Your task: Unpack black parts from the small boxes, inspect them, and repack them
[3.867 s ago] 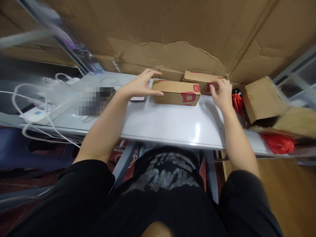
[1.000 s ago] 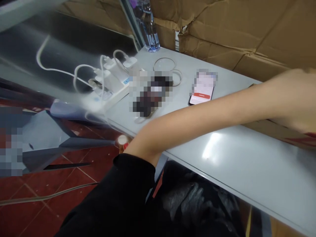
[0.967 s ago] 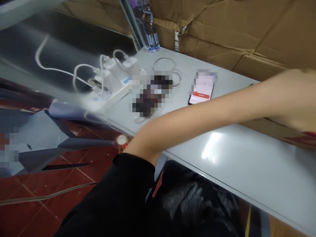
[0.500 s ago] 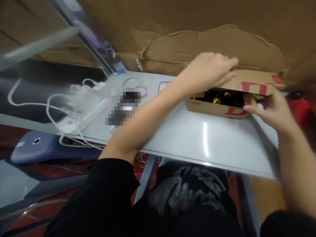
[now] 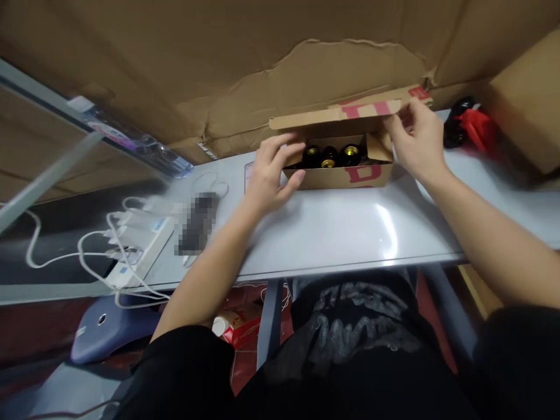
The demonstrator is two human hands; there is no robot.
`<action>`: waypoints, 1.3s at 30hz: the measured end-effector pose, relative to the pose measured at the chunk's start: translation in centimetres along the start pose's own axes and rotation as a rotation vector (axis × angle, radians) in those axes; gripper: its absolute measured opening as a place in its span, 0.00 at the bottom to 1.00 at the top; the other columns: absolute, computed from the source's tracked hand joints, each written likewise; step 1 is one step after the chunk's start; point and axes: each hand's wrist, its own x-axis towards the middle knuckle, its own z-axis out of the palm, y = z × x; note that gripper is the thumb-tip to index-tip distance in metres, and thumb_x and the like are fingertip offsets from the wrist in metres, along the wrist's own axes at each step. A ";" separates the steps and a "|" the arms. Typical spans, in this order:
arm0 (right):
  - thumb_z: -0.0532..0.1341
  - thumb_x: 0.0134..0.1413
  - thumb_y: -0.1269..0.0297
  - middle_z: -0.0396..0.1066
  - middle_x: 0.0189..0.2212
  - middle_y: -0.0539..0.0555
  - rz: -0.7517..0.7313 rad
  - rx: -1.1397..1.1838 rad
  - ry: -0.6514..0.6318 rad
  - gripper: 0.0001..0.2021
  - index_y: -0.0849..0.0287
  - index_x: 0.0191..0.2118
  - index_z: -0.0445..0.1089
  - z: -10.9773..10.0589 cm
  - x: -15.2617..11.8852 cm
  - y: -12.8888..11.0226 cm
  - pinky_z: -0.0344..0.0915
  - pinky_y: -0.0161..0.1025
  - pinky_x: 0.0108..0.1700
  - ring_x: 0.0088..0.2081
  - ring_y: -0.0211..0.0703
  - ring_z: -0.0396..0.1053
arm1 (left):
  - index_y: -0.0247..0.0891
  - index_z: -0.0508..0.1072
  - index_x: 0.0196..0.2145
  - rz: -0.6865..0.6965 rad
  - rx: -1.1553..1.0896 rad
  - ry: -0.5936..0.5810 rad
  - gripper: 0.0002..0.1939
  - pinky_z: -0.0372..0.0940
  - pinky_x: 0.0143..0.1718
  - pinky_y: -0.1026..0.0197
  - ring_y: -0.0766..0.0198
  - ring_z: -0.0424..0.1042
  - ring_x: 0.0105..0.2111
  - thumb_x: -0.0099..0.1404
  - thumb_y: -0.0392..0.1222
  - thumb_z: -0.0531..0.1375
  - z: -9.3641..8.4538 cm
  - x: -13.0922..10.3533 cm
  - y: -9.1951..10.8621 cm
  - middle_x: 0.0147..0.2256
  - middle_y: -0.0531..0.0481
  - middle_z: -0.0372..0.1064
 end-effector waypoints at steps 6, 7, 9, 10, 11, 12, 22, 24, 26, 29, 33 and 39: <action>0.81 0.82 0.56 0.78 0.34 0.50 -0.188 -0.065 0.108 0.23 0.48 0.36 0.70 0.4 -0.7 -0.9 0.82 0.54 0.61 0.38 0.48 0.78 | 0.56 0.63 0.90 0.034 -0.052 -0.073 0.62 0.58 0.93 0.21 0.26 0.57 0.93 0.74 0.95 0.61 1.6 1.2 -2.6 0.93 0.32 0.56; 0.82 0.80 0.51 0.81 0.37 0.52 -0.218 -0.060 0.052 0.22 0.47 0.37 0.73 0.3 -1.1 -1.3 0.83 0.56 0.64 0.40 0.49 0.79 | 0.55 0.61 0.91 0.033 -0.057 -0.070 0.64 0.58 0.93 0.22 0.26 0.56 0.93 0.73 0.95 0.62 1.8 1.2 -2.9 0.93 0.31 0.55; 0.89 0.68 0.45 0.85 0.46 0.52 -0.275 -0.089 -0.107 0.20 0.44 0.42 0.82 0.0 -1.9 -2.2 0.79 0.60 0.76 0.51 0.56 0.81 | 0.56 0.59 0.91 0.015 -0.060 -0.058 0.63 0.58 0.93 0.22 0.28 0.56 0.94 0.74 0.94 0.62 1.9 1.2 -3.2 0.93 0.31 0.55; 0.93 0.60 0.45 0.87 0.51 0.52 -0.284 -0.106 -0.196 0.21 0.41 0.44 0.85 0.0 -2.2 -2.7 0.75 0.63 0.82 0.59 0.60 0.80 | 0.57 0.60 0.90 0.000 -0.058 -0.049 0.62 0.59 0.93 0.22 0.29 0.57 0.93 0.75 0.94 0.62 1.9 1.3 -3.3 0.93 0.31 0.56; 0.96 0.53 0.47 0.87 0.55 0.50 -0.277 -0.118 -0.282 0.23 0.38 0.46 0.87 0.0 -2.6 -3.2 0.71 0.65 0.86 0.66 0.64 0.78 | 0.57 0.61 0.90 -0.017 -0.056 -0.040 0.60 0.59 0.93 0.22 0.29 0.58 0.93 0.76 0.93 0.61 2.0 1.3 -3.4 0.92 0.32 0.57; 0.98 0.48 0.51 0.88 0.57 0.50 -0.260 -0.121 -0.354 0.26 0.36 0.46 0.88 0.0 -2.8 -3.6 0.67 0.68 0.90 0.72 0.68 0.76 | 0.57 0.62 0.89 -0.032 -0.055 -0.030 0.57 0.60 0.92 0.22 0.30 0.59 0.92 0.78 0.92 0.60 2.1 1.4 -3.5 0.91 0.32 0.59; 0.82 0.67 0.49 0.88 0.62 0.55 -0.413 -0.431 -0.454 0.16 0.37 0.57 0.91 -0.4 -1.9 -2.0 0.69 0.82 0.85 0.71 0.78 0.79 | 0.51 0.71 0.76 -0.143 -0.084 0.023 0.46 0.69 0.85 0.28 0.32 0.76 0.80 0.84 0.89 0.54 3.4 1.7 -3.8 0.76 0.32 0.79; 0.74 0.73 0.48 0.87 0.68 0.54 -0.498 -0.589 -0.466 0.19 0.32 0.65 0.89 -0.8 -1.8 -1.8 0.74 0.81 0.81 0.71 0.80 0.79 | 0.49 0.70 0.75 -0.166 -0.096 0.051 0.45 0.73 0.83 0.31 0.35 0.79 0.77 0.85 0.88 0.52 2.9 1.8 -3.6 0.74 0.32 0.80; 0.69 0.76 0.51 0.86 0.69 0.55 -0.542 -0.647 -0.451 0.20 0.31 0.67 0.88 -1.1 -1.7 -1.5 0.78 0.78 0.78 0.71 0.78 0.80 | 0.50 0.68 0.77 -0.166 -0.115 0.088 0.44 0.75 0.81 0.34 0.38 0.79 0.77 0.87 0.87 0.49 2.3 1.8 -3.6 0.75 0.32 0.79; 0.65 0.77 0.55 0.87 0.67 0.57 -0.564 -0.650 -0.401 0.19 0.35 0.64 0.89 -1.4 -1.5 -1.2 0.80 0.76 0.76 0.69 0.76 0.83 | 0.53 0.65 0.80 -0.128 -0.118 0.135 0.43 0.72 0.85 0.34 0.40 0.78 0.79 0.89 0.85 0.46 1.4 1.6 -4.5 0.78 0.33 0.77; 0.65 0.76 0.56 0.89 0.64 0.61 -0.559 -0.588 -0.282 0.16 0.41 0.58 0.91 -1.8 -1.2 -1.2 0.84 0.71 0.70 0.63 0.72 0.87 | 0.50 0.72 0.76 -0.095 -0.035 0.155 0.39 0.65 0.90 0.27 0.35 0.73 0.83 0.91 0.80 0.47 1.0 1.1 -5.8 0.78 0.31 0.74; 0.70 0.69 0.56 0.90 0.57 0.65 -0.543 -0.494 -0.068 0.13 0.49 0.50 0.93 -3.2 0.5 -1.1 0.86 0.59 0.55 0.52 0.61 0.88 | 0.50 0.82 0.63 -0.056 0.169 0.111 0.14 0.68 0.84 0.22 0.34 0.72 0.81 0.92 0.49 0.58 0.2 0.7 -3.8 0.79 0.36 0.76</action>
